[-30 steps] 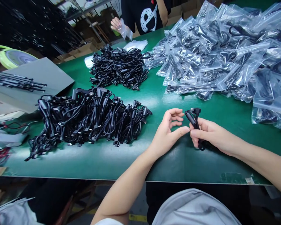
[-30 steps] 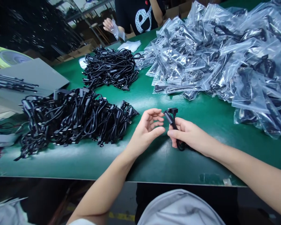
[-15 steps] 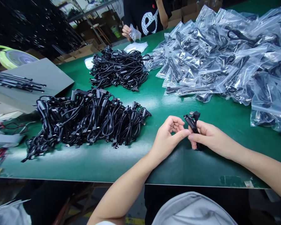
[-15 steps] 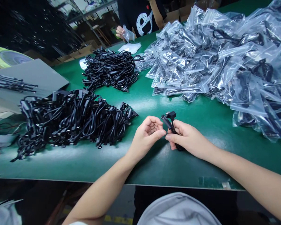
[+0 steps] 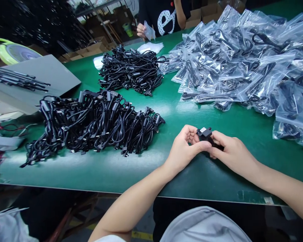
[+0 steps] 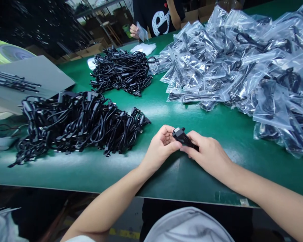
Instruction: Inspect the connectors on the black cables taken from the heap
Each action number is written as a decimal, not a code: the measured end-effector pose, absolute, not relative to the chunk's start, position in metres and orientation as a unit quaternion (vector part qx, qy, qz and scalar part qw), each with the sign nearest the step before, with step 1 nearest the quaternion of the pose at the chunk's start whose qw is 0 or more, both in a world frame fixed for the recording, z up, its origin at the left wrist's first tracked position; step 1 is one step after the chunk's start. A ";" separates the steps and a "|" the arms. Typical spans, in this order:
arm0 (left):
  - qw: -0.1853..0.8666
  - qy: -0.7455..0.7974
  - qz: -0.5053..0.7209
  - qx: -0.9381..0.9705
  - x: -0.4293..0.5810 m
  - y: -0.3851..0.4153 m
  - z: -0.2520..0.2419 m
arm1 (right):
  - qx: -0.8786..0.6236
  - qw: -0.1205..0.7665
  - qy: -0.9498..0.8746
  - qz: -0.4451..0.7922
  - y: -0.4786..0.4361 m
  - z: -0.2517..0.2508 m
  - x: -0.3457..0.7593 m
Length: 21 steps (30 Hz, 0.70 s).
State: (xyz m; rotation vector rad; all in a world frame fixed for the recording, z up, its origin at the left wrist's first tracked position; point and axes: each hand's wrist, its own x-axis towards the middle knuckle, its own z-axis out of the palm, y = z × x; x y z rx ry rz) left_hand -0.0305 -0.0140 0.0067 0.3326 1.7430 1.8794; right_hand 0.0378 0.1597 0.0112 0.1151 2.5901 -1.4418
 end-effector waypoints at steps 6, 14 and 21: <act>0.220 0.686 0.677 0.152 -0.029 -0.016 0.015 | -0.009 -0.038 0.936 -0.351 0.162 0.011 0.043; 0.241 0.639 0.715 0.148 -0.033 -0.014 0.012 | -0.080 -0.200 0.959 -0.184 0.170 0.011 0.038; 0.229 0.618 0.734 0.166 -0.039 -0.014 0.010 | -0.101 -0.216 0.960 -0.149 0.168 0.011 0.039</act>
